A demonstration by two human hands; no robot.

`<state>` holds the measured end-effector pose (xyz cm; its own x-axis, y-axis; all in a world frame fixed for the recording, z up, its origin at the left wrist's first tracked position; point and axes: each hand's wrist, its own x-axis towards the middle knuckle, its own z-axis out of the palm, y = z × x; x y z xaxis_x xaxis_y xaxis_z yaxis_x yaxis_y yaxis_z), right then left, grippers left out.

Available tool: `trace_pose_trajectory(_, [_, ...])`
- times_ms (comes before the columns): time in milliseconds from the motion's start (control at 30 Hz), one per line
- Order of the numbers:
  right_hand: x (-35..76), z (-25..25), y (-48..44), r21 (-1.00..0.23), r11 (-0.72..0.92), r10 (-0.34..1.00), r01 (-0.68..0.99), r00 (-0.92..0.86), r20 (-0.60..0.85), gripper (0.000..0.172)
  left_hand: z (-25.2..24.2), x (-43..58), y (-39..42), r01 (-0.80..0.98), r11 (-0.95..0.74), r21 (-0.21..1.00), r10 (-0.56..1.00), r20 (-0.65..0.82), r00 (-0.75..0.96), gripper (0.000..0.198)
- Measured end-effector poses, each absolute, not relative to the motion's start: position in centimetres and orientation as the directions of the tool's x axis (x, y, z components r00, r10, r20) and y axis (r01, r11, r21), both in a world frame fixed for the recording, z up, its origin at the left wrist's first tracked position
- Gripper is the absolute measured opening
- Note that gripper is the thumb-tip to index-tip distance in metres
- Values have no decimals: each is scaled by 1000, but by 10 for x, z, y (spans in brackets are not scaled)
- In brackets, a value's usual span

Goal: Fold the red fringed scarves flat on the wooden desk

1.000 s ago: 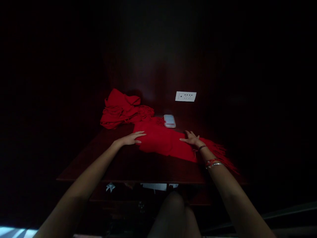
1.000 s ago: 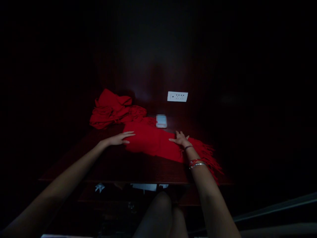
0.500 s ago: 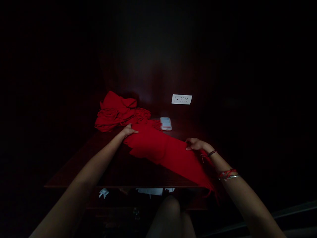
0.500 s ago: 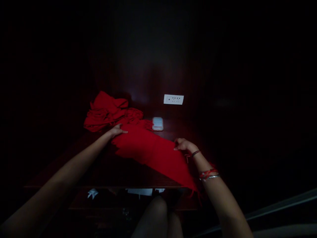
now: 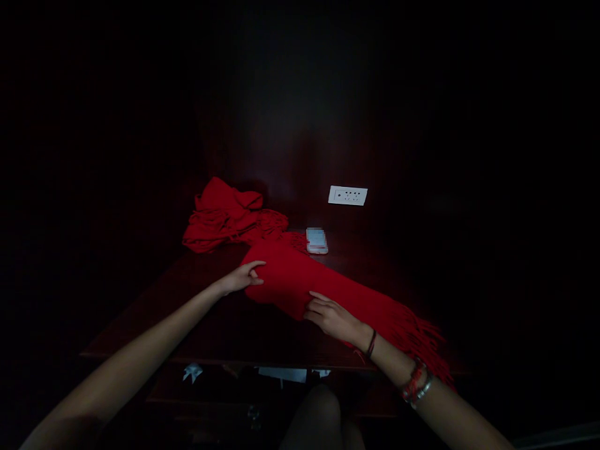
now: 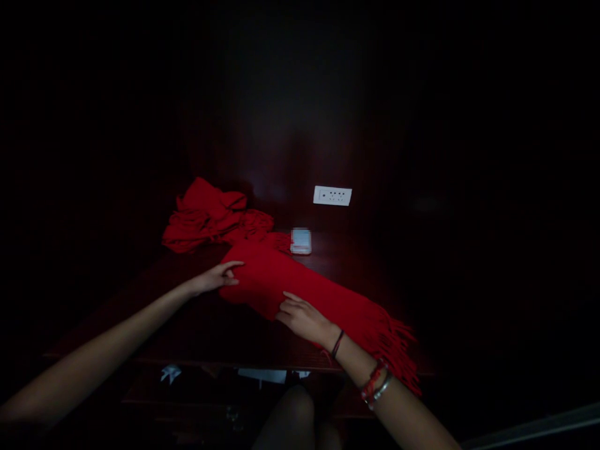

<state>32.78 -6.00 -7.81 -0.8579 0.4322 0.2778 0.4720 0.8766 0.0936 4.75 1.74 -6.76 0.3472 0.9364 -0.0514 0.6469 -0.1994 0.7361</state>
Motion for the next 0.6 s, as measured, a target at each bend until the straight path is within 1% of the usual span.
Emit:
trace_pose_trajectory(67, [327, -76, -64, 123, 869, 436, 479, -859, 267, 30, -67, 42, 22, 543, -168, 823, 950, -11, 311, 70])
trace_pose_trajectory(133, [324, -73, -70, 129, 851, 466, 509, -845, 263, 28, -65, 39, 22, 518, -156, 841, 946, -23, 322, 69])
trace_pose_trajectory(233, [313, -72, -76, 165, 827, 484, 538, -829, 280, 29, -61, 33, 12, 522, -168, 836, 894, -94, 438, 67])
trace_pose_trajectory(333, [297, -71, -74, 269, 833, 429, 483, -871, 239, 29, -59, 26, 1, 495, -167, 852, 829, -151, 538, 77])
trace_pose_trajectory(400, [290, -71, -70, 322, 846, 389, 426, -905, 175, 24, -61, 22, -1, 468, -199, 861, 794, -139, 592, 82])
trace_pose_trajectory(433, [289, -70, -69, 333, 850, 378, 408, -913, 152, 22, -62, 20, -1, 455, -232, 860, 782, -113, 613, 82])
trace_pose_trajectory(500, [291, -68, -66, 320, 857, 377, 404, -915, 145, 21, -67, 18, 3, 449, -308, 839, 782, -46, 622, 76])
trace_pose_trajectory(533, [294, -66, -65, 293, 857, 392, 423, -906, 162, 22, -70, 17, 6, 460, -338, 821, 792, -17, 610, 73])
trace_pose_trajectory(600, [303, -63, -66, 202, 855, 438, 478, -873, 214, 22, -75, 17, 11, 490, -377, 786, 814, 29, 580, 67])
